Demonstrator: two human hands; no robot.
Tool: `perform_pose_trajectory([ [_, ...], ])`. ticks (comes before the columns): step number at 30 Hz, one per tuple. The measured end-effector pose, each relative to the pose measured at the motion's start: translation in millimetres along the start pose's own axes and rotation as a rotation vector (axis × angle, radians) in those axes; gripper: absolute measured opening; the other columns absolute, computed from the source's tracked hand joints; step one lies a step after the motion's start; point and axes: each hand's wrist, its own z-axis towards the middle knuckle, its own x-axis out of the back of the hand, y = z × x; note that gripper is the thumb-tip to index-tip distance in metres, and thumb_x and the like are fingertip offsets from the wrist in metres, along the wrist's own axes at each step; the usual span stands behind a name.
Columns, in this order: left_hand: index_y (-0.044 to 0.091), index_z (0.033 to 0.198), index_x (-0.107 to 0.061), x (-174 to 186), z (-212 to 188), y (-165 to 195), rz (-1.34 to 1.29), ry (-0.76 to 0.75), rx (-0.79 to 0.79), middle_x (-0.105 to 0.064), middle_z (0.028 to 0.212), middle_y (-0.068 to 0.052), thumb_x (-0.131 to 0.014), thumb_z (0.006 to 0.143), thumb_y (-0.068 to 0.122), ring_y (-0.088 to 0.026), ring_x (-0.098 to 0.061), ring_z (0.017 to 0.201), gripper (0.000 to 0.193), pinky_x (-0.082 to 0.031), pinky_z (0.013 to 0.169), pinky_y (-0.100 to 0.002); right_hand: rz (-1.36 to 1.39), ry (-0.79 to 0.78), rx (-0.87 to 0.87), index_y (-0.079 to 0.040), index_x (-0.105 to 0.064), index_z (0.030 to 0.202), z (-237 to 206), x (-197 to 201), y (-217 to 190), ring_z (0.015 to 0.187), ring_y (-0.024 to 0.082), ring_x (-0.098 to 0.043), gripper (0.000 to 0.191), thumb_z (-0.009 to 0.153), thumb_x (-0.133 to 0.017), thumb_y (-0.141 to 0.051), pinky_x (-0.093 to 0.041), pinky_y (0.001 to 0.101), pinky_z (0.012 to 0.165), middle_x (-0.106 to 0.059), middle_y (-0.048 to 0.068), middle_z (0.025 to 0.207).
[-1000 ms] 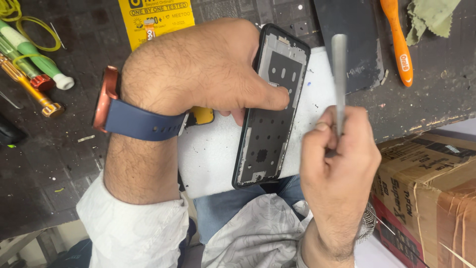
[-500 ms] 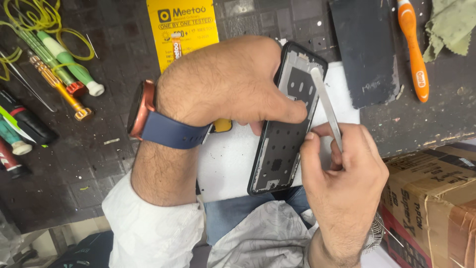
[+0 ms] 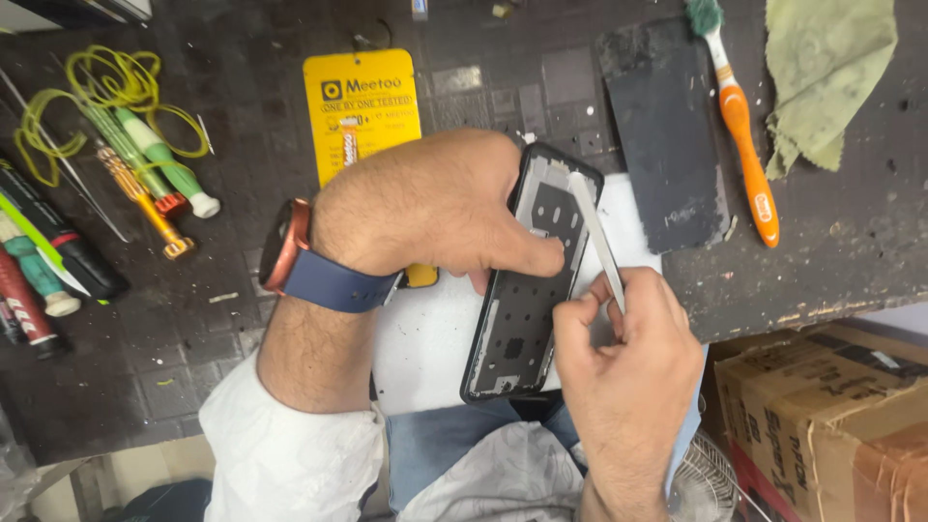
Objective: The person uses a metal prying tool to separate the screen assembly from the smartphone frame and then scrapes adhesive residue from the frame's inner surface. The person handles the phone and a replacement screen part while working at a cluttered workbench.
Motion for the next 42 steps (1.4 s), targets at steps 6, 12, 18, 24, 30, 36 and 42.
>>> perform_pose_trajectory([
  [6, 0.007, 0.067, -0.076, 3, 7, -5, -0.022, -0.061, -0.129, -0.073, 0.055, -0.005, -0.073, 0.066, 0.036, -0.013, -0.073, 0.046, 0.030, -0.057, 0.044, -0.030, 0.200, 0.188, -0.037, 0.001, -0.056, 0.091, -9, -13, 21, 0.062, 0.011, -0.049, 0.002, 0.091, -0.058, 0.001, -0.042, 0.0283, 0.058, -0.057, 0.003, 0.076],
  [12, 0.006, 0.066, -0.076, 9, 10, -8, -0.036, -0.096, -0.155, -0.072, 0.053, -0.007, -0.071, 0.067, 0.034, -0.015, -0.072, 0.046, 0.029, -0.056, 0.044, -0.030, 0.691, 0.232, -0.106, -0.001, -0.056, 0.105, -8, -15, 42, 0.086, 0.010, -0.046, 0.018, 0.097, -0.044, -0.009, -0.040, 0.0236, 0.079, -0.054, 0.003, 0.099],
  [18, 0.005, 0.068, -0.074, 1, 20, -7, 0.084, -0.044, -0.103, -0.071, 0.054, -0.007, -0.076, 0.063, 0.039, -0.016, -0.071, 0.048, 0.034, -0.056, 0.046, -0.032, 0.954, 0.147, -0.049, 0.003, -0.056, 0.116, 2, -8, 54, 0.090, 0.008, -0.043, 0.017, 0.109, -0.043, -0.005, -0.039, 0.0214, 0.087, -0.047, 0.004, 0.107],
  [24, 0.004, 0.070, -0.075, -4, 26, -7, 0.108, -0.027, -0.072, -0.067, 0.052, -0.009, -0.079, 0.063, 0.043, -0.019, -0.067, 0.045, 0.040, -0.053, 0.045, -0.035, 0.693, 0.007, 0.034, 0.008, -0.058, 0.120, 4, 4, 66, 0.099, 0.010, -0.047, 0.019, 0.104, -0.058, -0.001, -0.041, 0.0228, 0.091, -0.047, 0.005, 0.113],
  [30, 0.005, 0.070, -0.075, -5, 30, -8, 0.084, -0.029, -0.070, -0.067, 0.053, -0.008, -0.080, 0.063, 0.043, -0.018, -0.067, 0.045, 0.039, -0.054, 0.043, -0.034, 0.919, 0.054, 0.012, 0.008, -0.058, 0.115, 9, -2, 79, 0.091, 0.010, -0.044, 0.019, 0.115, -0.046, -0.007, -0.039, 0.0235, 0.090, -0.049, 0.005, 0.108],
  [36, 0.006, 0.071, -0.076, -4, 34, -8, 0.080, -0.039, -0.082, -0.068, 0.054, -0.007, -0.079, 0.062, 0.040, -0.016, -0.067, 0.046, 0.035, -0.054, 0.043, -0.032, 0.981, 0.056, 0.041, 0.009, -0.057, 0.121, 19, -5, 85, 0.094, 0.009, -0.042, 0.022, 0.111, -0.040, 0.000, -0.037, 0.0243, 0.090, -0.048, 0.004, 0.112],
  [42, 0.007, 0.071, -0.077, -6, 42, -8, 0.077, -0.044, -0.076, -0.067, 0.052, -0.007, -0.081, 0.063, 0.040, -0.017, -0.066, 0.045, 0.034, -0.052, 0.043, -0.033, 0.882, -0.046, 0.113, 0.006, -0.058, 0.129, 38, -5, 89, 0.092, 0.007, -0.049, 0.018, 0.113, -0.053, 0.000, -0.045, 0.0232, 0.090, -0.050, 0.003, 0.108],
])
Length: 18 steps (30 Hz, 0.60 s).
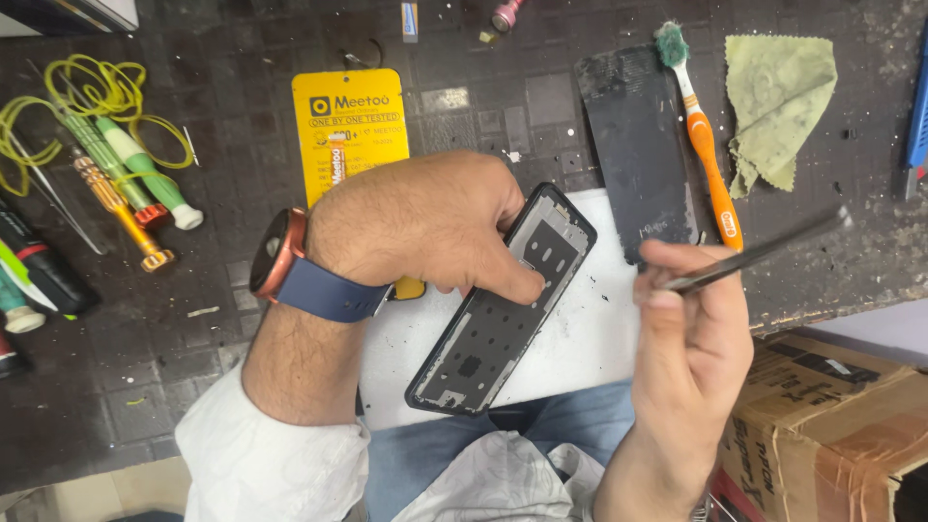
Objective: The person uses a metal prying tool to separate the screen assembly from the smartphone frame and then scrapes adhesive residue from the frame's inner surface. The person handles the phone and a replacement screen part while working at a cluttered workbench.
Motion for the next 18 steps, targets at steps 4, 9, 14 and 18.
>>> perform_pose_trajectory([
  [4, 0.007, 0.070, -0.077, -1, 7, 0, 0.020, 0.000, 0.001, -0.066, 0.051, -0.007, -0.082, 0.064, 0.040, -0.017, -0.065, 0.044, 0.035, -0.052, 0.043, -0.033, -0.130, -0.055, -0.017, 0.005, -0.058, 0.123, 15, 5, 4, 0.099, 0.011, -0.062, 0.017, 0.108, -0.061, 0.000, -0.050, 0.0232, 0.089, -0.061, 0.006, 0.109],
  [9, 0.009, 0.072, -0.079, -3, 11, -1, -0.009, -0.002, -0.028, -0.066, 0.051, -0.006, -0.081, 0.065, 0.040, -0.016, -0.065, 0.044, 0.031, -0.051, 0.042, -0.033, -0.138, -0.006, -0.023, 0.004, -0.062, 0.123, 30, 4, 17, 0.090, 0.011, -0.066, 0.015, 0.113, -0.059, -0.007, -0.052, 0.0233, 0.085, -0.067, 0.006, 0.100],
  [14, 0.007, 0.072, -0.078, -4, 15, -2, -0.022, -0.003, -0.043, -0.066, 0.051, -0.006, -0.081, 0.066, 0.040, -0.016, -0.064, 0.043, 0.033, -0.051, 0.041, -0.032, -0.084, 0.021, -0.001, 0.003, -0.060, 0.128, 26, 10, 27, 0.086, 0.010, -0.067, 0.019, 0.113, -0.064, -0.008, -0.053, 0.0196, 0.080, -0.068, 0.007, 0.099],
  [18, 0.007, 0.072, -0.078, -7, 22, 0, 0.008, -0.006, 0.010, -0.065, 0.051, -0.007, -0.083, 0.065, 0.039, -0.016, -0.064, 0.043, 0.034, -0.050, 0.041, -0.032, -0.154, 0.031, -0.007, 0.002, -0.059, 0.119, 25, 14, 35, 0.084, 0.007, -0.066, 0.014, 0.112, -0.065, -0.008, -0.049, 0.0193, 0.077, -0.070, 0.008, 0.101],
])
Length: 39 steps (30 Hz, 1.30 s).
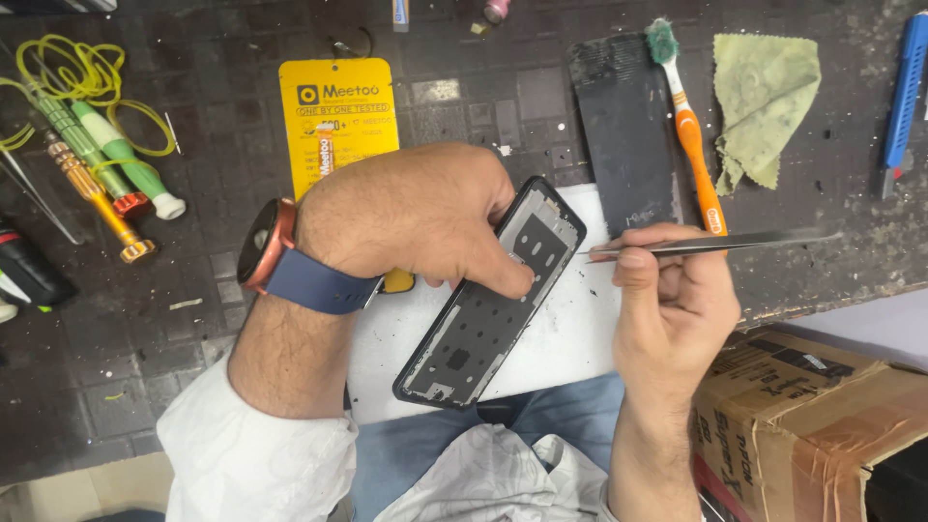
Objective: The person uses a metal prying tool to separate the screen assembly from the smartphone frame and then scrapes adhesive residue from the frame's inner surface. The person handles the phone and a replacement screen part while working at a cluttered workbench.
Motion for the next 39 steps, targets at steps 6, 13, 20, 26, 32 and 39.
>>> perform_pose_trajectory([
  [6, 0.007, 0.072, -0.079, -0.9, 2.4, -1.4, -0.007, -0.003, -0.019, -0.065, 0.051, -0.007, -0.082, 0.066, 0.040, -0.016, -0.064, 0.043, 0.034, -0.050, 0.041, -0.032, -0.071, 0.000, -0.023, 0.002, -0.059, 0.117, -1.0, -3.6, 1.9, 0.079, 0.003, -0.061, 0.013, 0.111, -0.064, -0.009, -0.044, 0.0162, 0.068, -0.073, 0.009, 0.100],
  [13, 0.010, 0.074, -0.079, -1.5, 4.1, -1.9, -0.027, 0.006, -0.009, -0.067, 0.051, -0.006, -0.081, 0.064, 0.040, -0.016, -0.065, 0.044, 0.031, -0.052, 0.042, -0.032, -0.063, 0.021, -0.002, 0.002, -0.059, 0.117, -2.2, -5.6, 2.0, 0.076, 0.002, -0.060, 0.013, 0.112, -0.064, -0.008, -0.043, 0.0158, 0.067, -0.073, 0.010, 0.102],
  [20, 0.010, 0.072, -0.078, -2.0, 5.2, -1.6, -0.023, 0.016, 0.010, -0.066, 0.051, -0.006, -0.081, 0.063, 0.041, -0.016, -0.065, 0.044, 0.032, -0.052, 0.042, -0.033, -0.083, -0.004, -0.005, 0.003, -0.061, 0.113, -0.6, -4.7, 1.3, 0.081, 0.004, -0.065, 0.014, 0.110, -0.064, -0.010, -0.046, 0.0158, 0.068, -0.073, 0.008, 0.096],
  [26, 0.006, 0.069, -0.076, -4.1, 6.4, -0.2, 0.005, 0.034, -0.005, -0.063, 0.049, -0.007, -0.081, 0.061, 0.038, -0.018, -0.061, 0.042, 0.033, -0.049, 0.041, -0.035, -0.142, -0.093, 0.003, 0.006, -0.066, 0.111, 3.2, -3.3, 0.0, 0.083, 0.008, -0.067, 0.014, 0.109, -0.067, -0.008, -0.052, 0.0188, 0.073, -0.070, 0.008, 0.093],
  [32, 0.005, 0.067, -0.075, -4.2, 7.3, 2.1, 0.008, 0.031, 0.040, -0.061, 0.047, -0.008, -0.083, 0.062, 0.040, -0.019, -0.061, 0.041, 0.036, -0.049, 0.041, -0.035, -0.120, 0.036, 0.012, 0.005, -0.065, 0.111, 3.0, -6.5, 1.6, 0.085, 0.010, -0.072, 0.011, 0.109, -0.066, -0.006, -0.056, 0.0201, 0.074, -0.072, 0.006, 0.093],
  [39, 0.006, 0.068, -0.076, -4.7, 7.5, 0.9, -0.005, 0.032, 0.009, -0.061, 0.047, -0.008, -0.082, 0.061, 0.039, -0.019, -0.060, 0.041, 0.035, -0.049, 0.041, -0.037, -0.093, -0.118, -0.042, 0.006, -0.068, 0.108, 4.7, 0.4, 1.3, 0.082, 0.009, -0.068, 0.010, 0.106, -0.068, -0.003, -0.051, 0.0192, 0.071, -0.072, 0.008, 0.091],
])
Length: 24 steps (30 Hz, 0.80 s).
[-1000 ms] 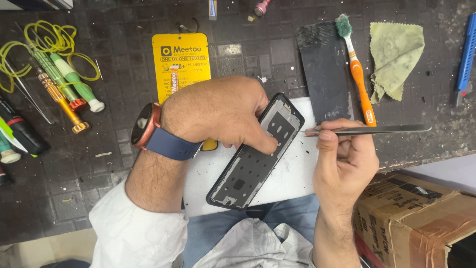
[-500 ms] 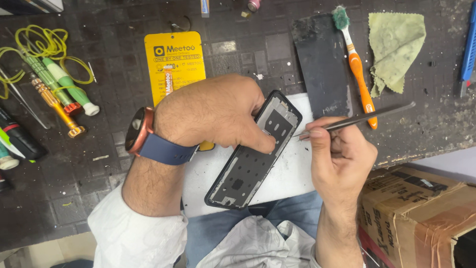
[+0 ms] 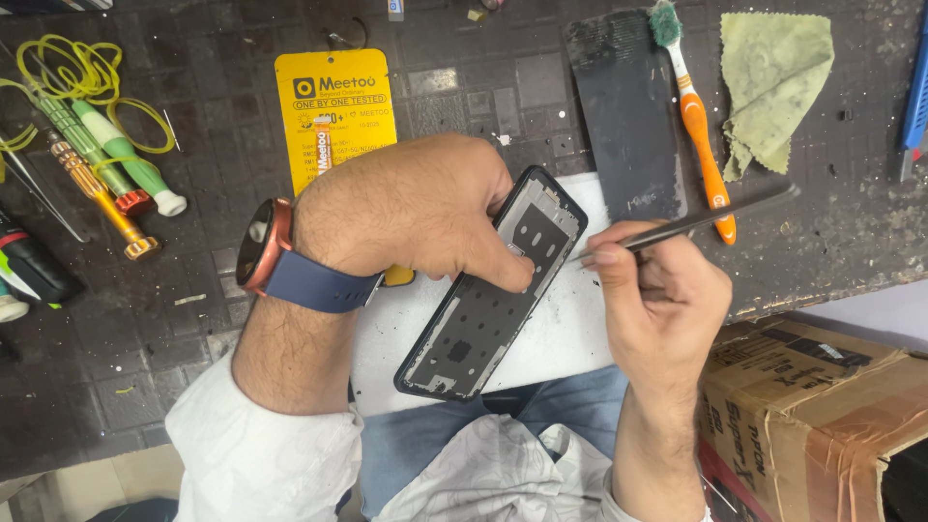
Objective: The person uses a metal prying tool to separate the screen assembly from the smartphone frame and then scrapes adhesive residue from the frame's inner surface. The person handles the phone and a replacement screen part while working at a cluttered workbench.
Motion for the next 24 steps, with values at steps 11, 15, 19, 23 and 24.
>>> perform_pose_trajectory([
  [11, 0.006, 0.068, -0.076, -3.8, 5.6, -3.8, -0.018, -0.008, -0.034, -0.062, 0.048, -0.007, -0.081, 0.061, 0.037, -0.019, -0.061, 0.041, 0.032, -0.049, 0.041, -0.036, -0.064, 0.075, 0.052, 0.006, -0.066, 0.103, -0.8, -0.9, -2.5, 0.076, 0.005, -0.066, 0.009, 0.104, -0.067, -0.003, -0.050, 0.0189, 0.065, -0.071, 0.006, 0.087],
  [15, 0.006, 0.068, -0.075, -4.8, 3.4, -4.7, 0.018, 0.029, -0.094, -0.063, 0.048, -0.006, -0.080, 0.059, 0.036, -0.018, -0.061, 0.041, 0.031, -0.049, 0.041, -0.035, -0.062, -0.117, 0.164, 0.006, -0.067, 0.100, 1.9, 3.4, -0.5, 0.069, 0.005, -0.057, 0.008, 0.104, -0.069, -0.001, -0.043, 0.0172, 0.060, -0.069, 0.009, 0.085],
  [19, 0.004, 0.066, -0.075, -3.6, 4.9, -3.4, -0.002, -0.032, -0.004, -0.059, 0.048, -0.011, -0.081, 0.064, 0.037, -0.022, -0.059, 0.042, 0.034, -0.047, 0.041, -0.038, 0.017, -0.044, 0.059, 0.006, -0.066, 0.100, -0.6, 3.3, 0.1, 0.075, 0.007, -0.061, 0.008, 0.104, -0.068, -0.002, -0.046, 0.0201, 0.064, -0.068, 0.008, 0.090],
  [23, 0.006, 0.066, -0.074, -3.3, 3.5, -3.1, -0.004, 0.006, -0.054, -0.060, 0.046, -0.007, -0.080, 0.061, 0.037, -0.018, -0.061, 0.040, 0.032, -0.049, 0.040, -0.035, -0.055, -0.144, 0.196, 0.006, -0.068, 0.094, 3.8, 4.7, -1.4, 0.074, 0.008, -0.058, 0.012, 0.104, -0.069, -0.001, -0.044, 0.0213, 0.063, -0.069, 0.007, 0.087],
  [24, 0.005, 0.066, -0.074, -3.2, 3.3, -3.0, 0.004, 0.020, -0.081, -0.060, 0.046, -0.005, -0.080, 0.060, 0.036, -0.017, -0.061, 0.040, 0.032, -0.049, 0.040, -0.035, -0.086, -0.193, 0.230, 0.006, -0.069, 0.092, 6.5, 5.7, -1.9, 0.072, 0.008, -0.058, 0.012, 0.102, -0.070, -0.001, -0.043, 0.0217, 0.063, -0.069, 0.007, 0.086],
])
